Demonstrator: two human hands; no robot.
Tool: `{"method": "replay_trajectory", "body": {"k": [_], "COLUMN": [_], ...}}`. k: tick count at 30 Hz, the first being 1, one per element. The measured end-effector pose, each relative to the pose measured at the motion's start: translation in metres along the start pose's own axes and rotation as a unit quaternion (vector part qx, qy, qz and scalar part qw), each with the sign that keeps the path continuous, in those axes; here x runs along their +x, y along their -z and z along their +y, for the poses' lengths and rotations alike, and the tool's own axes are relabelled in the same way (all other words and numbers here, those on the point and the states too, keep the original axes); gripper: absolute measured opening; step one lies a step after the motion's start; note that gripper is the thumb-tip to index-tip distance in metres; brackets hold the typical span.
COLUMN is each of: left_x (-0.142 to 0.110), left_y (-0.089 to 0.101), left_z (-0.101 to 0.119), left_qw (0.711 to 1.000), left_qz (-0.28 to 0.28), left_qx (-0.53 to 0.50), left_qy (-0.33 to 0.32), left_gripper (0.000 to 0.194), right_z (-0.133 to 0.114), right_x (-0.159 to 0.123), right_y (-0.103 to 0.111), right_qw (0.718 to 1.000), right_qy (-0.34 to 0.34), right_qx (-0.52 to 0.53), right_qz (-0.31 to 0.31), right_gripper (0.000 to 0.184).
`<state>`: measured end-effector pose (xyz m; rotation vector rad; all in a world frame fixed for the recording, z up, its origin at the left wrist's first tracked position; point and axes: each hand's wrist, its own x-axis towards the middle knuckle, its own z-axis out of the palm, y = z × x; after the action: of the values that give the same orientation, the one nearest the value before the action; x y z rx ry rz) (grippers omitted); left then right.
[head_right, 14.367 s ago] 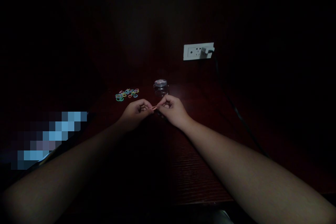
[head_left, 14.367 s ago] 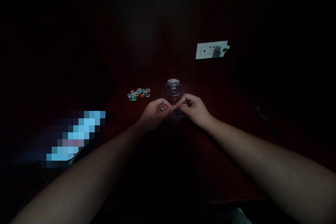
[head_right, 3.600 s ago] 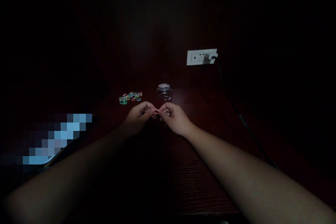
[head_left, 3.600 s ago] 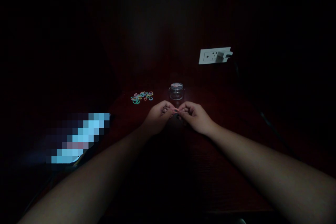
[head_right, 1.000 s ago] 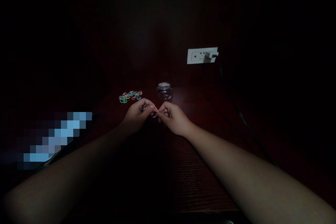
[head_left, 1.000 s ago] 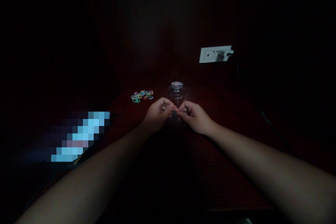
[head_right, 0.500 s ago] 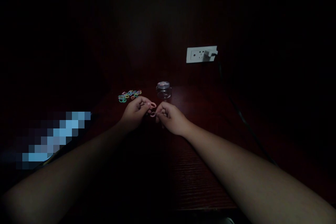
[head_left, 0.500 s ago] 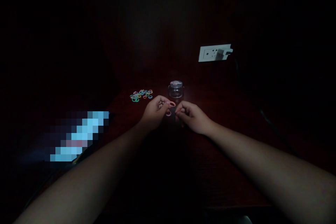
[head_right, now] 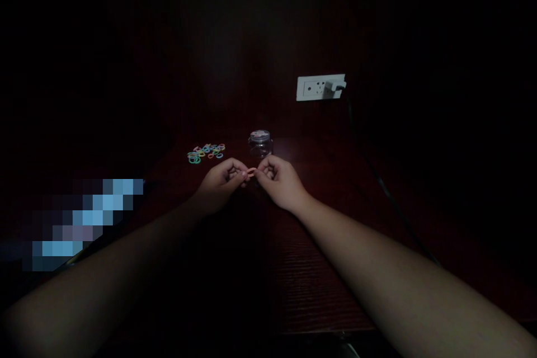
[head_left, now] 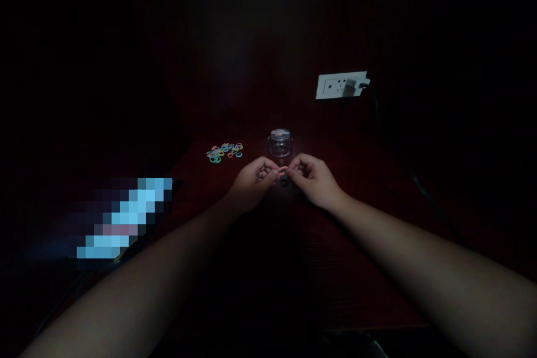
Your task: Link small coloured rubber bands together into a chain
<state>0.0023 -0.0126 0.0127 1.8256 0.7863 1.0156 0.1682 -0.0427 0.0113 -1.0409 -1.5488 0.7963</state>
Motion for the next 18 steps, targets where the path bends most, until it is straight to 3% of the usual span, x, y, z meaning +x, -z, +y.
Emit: {"method": "replay_trajectory", "body": {"k": [5,10,13,18], "left_x": [-0.0024,-0.0005,0.0005,0.0], "left_y": [-0.0026,-0.0004,0.0003,-0.0012], "left_z": [0.0041,0.0005,-0.0012,-0.0013], "left_qw": [1.0,0.999,0.999,0.999], "left_qz": [-0.009,0.009,0.003,-0.03], "left_qx": [0.015,0.039,0.039,0.028], "left_qy": [0.005,-0.002,-0.005,-0.001], "left_gripper": [0.017,0.02,0.021,0.018], "right_z": [0.0007,-0.001,0.0028,0.0067], "right_x": [0.0028,0.0016,0.0007,0.0012], "right_y": [0.0031,0.0031,0.0051,0.007], "right_qw": [0.999,0.998,0.997,1.0], "right_qy": [0.006,-0.004,-0.014,0.001], "right_qx": [-0.014,0.062,0.044,0.0], "right_qz": [0.037,-0.018,-0.056,-0.023], "right_gripper": [0.012,0.015,0.02,0.02]}}
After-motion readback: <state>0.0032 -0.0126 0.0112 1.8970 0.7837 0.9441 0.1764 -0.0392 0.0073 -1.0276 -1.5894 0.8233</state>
